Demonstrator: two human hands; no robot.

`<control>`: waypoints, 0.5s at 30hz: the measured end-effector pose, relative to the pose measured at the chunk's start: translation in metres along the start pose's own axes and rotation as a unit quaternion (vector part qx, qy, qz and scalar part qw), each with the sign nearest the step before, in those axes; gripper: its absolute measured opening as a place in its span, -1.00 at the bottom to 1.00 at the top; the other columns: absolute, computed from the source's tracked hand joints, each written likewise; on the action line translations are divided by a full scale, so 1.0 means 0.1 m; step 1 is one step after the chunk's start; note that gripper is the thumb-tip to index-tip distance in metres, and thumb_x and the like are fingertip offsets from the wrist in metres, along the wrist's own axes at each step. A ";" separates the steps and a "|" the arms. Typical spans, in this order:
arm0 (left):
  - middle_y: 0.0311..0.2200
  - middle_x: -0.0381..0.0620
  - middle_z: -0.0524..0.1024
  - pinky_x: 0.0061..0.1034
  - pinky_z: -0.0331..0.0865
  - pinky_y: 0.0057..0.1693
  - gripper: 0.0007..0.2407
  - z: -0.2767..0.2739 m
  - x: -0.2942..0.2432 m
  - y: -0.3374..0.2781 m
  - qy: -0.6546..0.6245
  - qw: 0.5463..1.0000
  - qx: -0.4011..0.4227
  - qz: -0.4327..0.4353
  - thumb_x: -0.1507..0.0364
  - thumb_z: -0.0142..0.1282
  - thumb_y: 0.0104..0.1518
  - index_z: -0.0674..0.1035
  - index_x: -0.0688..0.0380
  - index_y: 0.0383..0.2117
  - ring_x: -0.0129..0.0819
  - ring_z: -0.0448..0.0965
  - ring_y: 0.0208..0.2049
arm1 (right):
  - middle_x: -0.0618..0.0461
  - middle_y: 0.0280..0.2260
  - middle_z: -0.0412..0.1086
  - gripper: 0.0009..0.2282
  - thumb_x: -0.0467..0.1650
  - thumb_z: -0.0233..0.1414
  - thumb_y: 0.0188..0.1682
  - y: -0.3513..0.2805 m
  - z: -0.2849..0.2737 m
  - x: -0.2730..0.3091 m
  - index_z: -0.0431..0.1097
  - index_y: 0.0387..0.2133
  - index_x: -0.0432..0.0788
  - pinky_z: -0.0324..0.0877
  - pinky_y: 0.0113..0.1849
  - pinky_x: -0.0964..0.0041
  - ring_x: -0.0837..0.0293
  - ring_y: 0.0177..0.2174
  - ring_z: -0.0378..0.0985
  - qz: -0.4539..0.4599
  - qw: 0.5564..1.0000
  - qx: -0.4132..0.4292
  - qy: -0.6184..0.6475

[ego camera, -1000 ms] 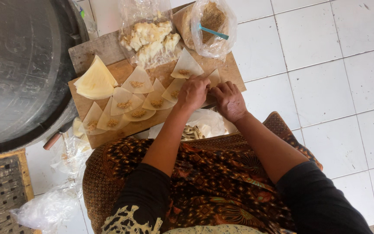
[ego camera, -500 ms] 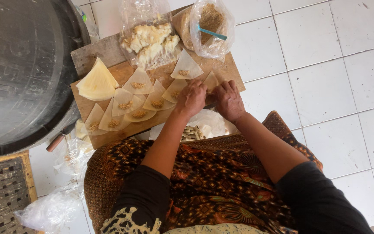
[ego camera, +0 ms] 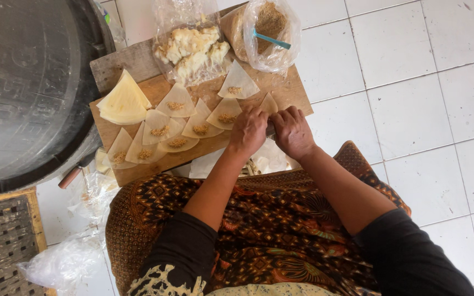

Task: The person places filling into snack wrappers using a spoon and folds the wrappers by hand.

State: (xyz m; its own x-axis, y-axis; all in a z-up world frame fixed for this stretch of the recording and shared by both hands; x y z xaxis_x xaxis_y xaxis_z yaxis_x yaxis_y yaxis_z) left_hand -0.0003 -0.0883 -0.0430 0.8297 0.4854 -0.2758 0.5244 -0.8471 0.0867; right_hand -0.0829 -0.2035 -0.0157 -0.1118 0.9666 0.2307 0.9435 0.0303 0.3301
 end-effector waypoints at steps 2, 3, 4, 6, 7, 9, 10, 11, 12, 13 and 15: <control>-0.33 0.15 0.63 -0.33 0.42 0.14 -0.89 -0.03 0.02 -0.01 -0.002 0.999 -0.047 0.017 0.68 0.13 0.00 0.64 0.35 -0.36 -0.12 0.61 -0.18 | -0.03 -0.33 0.50 -0.91 -0.42 0.22 -0.05 0.01 -0.03 0.01 0.53 -0.33 -0.18 0.42 -0.25 0.20 0.09 -0.30 0.45 -0.007 1.000 -0.004 -0.001; -0.32 0.15 0.63 -0.32 0.40 0.16 -0.89 -0.05 0.02 -0.01 -0.004 0.997 -0.071 0.025 0.67 0.13 0.00 0.64 0.36 -0.36 -0.12 0.60 -0.17 | -0.04 -0.34 0.49 -0.92 -0.42 0.23 -0.04 0.02 -0.04 -0.02 0.53 -0.35 -0.16 0.41 -0.28 0.19 0.07 -0.32 0.44 0.008 1.000 0.001 0.013; -0.32 0.15 0.63 -0.32 0.40 0.17 -0.90 -0.05 0.03 0.01 -0.007 0.998 -0.057 0.017 0.66 0.14 0.01 0.64 0.35 -0.37 -0.11 0.60 -0.17 | -0.05 -0.35 0.48 -0.94 -0.41 0.24 -0.04 0.02 -0.03 -0.04 0.54 -0.36 -0.14 0.40 -0.31 0.18 0.05 -0.33 0.43 0.023 0.999 0.006 0.027; -0.34 0.15 0.63 -0.33 0.40 0.19 -0.93 -0.05 0.05 0.05 -0.013 0.999 -0.030 0.002 0.65 0.15 0.03 0.64 0.33 -0.39 -0.10 0.61 -0.16 | -0.06 -0.33 0.46 -0.92 -0.44 0.22 -0.06 0.05 -0.01 -0.08 0.52 -0.34 -0.16 0.43 -0.26 0.18 0.03 -0.31 0.43 0.027 0.999 -0.014 0.022; -0.32 0.14 0.63 -0.33 0.42 0.15 -0.93 -0.04 0.05 0.04 -0.030 0.999 -0.028 -0.021 0.66 0.14 0.05 0.64 0.32 -0.39 -0.09 0.60 -0.14 | -0.06 -0.33 0.45 -0.92 -0.45 0.22 -0.07 0.04 0.02 -0.08 0.52 -0.33 -0.16 0.44 -0.23 0.18 0.02 -0.30 0.43 0.030 0.999 -0.023 0.020; -0.29 0.12 0.64 -0.34 0.45 0.08 -0.92 -0.03 0.07 0.04 -0.064 0.995 -0.027 -0.068 0.68 0.13 0.07 0.65 0.29 -0.39 -0.08 0.60 -0.11 | -0.04 -0.30 0.46 -0.88 -0.52 0.18 -0.10 0.02 0.08 -0.09 0.50 -0.30 -0.18 0.46 -0.16 0.18 0.03 -0.27 0.43 0.038 0.999 -0.013 0.016; -0.29 0.12 0.64 -0.33 0.46 0.09 -0.92 -0.04 0.06 0.05 -0.057 0.995 -0.051 -0.061 0.66 0.14 0.10 0.65 0.29 -0.35 -0.10 0.60 -0.12 | -0.04 -0.29 0.47 -0.85 -0.55 0.16 -0.12 0.02 0.11 -0.10 0.49 -0.28 -0.19 0.47 -0.13 0.18 0.04 -0.26 0.43 0.042 0.999 -0.009 0.013; -0.29 0.12 0.64 -0.33 0.48 0.11 -0.92 -0.04 0.03 0.06 -0.050 0.994 -0.076 -0.053 0.64 0.15 0.13 0.65 0.28 -0.31 -0.12 0.60 -0.13 | -0.09 -0.29 0.46 -0.82 -0.50 0.18 -0.13 0.01 0.13 -0.10 0.47 -0.25 -0.27 0.46 -0.16 0.16 0.02 -0.27 0.43 0.018 1.000 0.002 0.001; -0.28 0.12 0.63 -0.33 0.49 0.12 -0.92 -0.05 0.02 0.06 -0.043 0.993 -0.100 -0.046 0.62 0.16 0.16 0.65 0.28 -0.27 -0.14 0.60 -0.14 | -0.15 -0.29 0.46 -0.75 -0.46 0.19 -0.14 0.00 0.14 -0.09 0.44 -0.22 -0.35 0.45 -0.18 0.13 0.01 -0.28 0.43 -0.005 1.000 0.013 -0.011; -0.29 0.11 0.63 -0.33 0.50 0.06 -0.90 -0.04 0.01 0.04 -0.032 0.992 -0.118 -0.033 0.60 0.18 0.13 0.65 0.28 -0.27 -0.11 0.59 -0.15 | -0.21 -0.29 0.45 -0.67 -0.41 0.20 -0.16 -0.03 0.15 -0.06 0.42 -0.19 -0.43 0.44 -0.21 0.11 0.00 -0.29 0.42 -0.029 0.999 0.025 -0.022; -0.32 0.09 0.62 -0.34 0.52 -0.06 -0.86 -0.04 -0.02 -0.03 -0.009 0.988 -0.153 -0.009 0.58 0.20 0.07 0.64 0.29 -0.25 -0.06 0.59 -0.18 | -0.18 -0.24 0.45 -0.75 -0.57 0.08 -0.05 -0.05 0.13 -0.04 0.41 -0.09 -0.38 0.45 -0.19 0.19 0.04 -0.25 0.41 -0.018 0.997 0.059 -0.043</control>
State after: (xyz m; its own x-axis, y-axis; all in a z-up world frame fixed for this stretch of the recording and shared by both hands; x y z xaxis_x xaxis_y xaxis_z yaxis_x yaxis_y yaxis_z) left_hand -0.0030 -0.0861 -0.0391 0.8171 0.4940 -0.2972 0.5753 -0.7315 0.3659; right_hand -0.0835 -0.2038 -0.0304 -0.1248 0.9822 0.1404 0.9700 0.0910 0.2254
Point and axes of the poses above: each hand's wrist, its own y-axis towards the middle knuckle, its own z-axis out of the palm, x = y × z, the point moved 3 cm from there along y, towards the middle knuckle
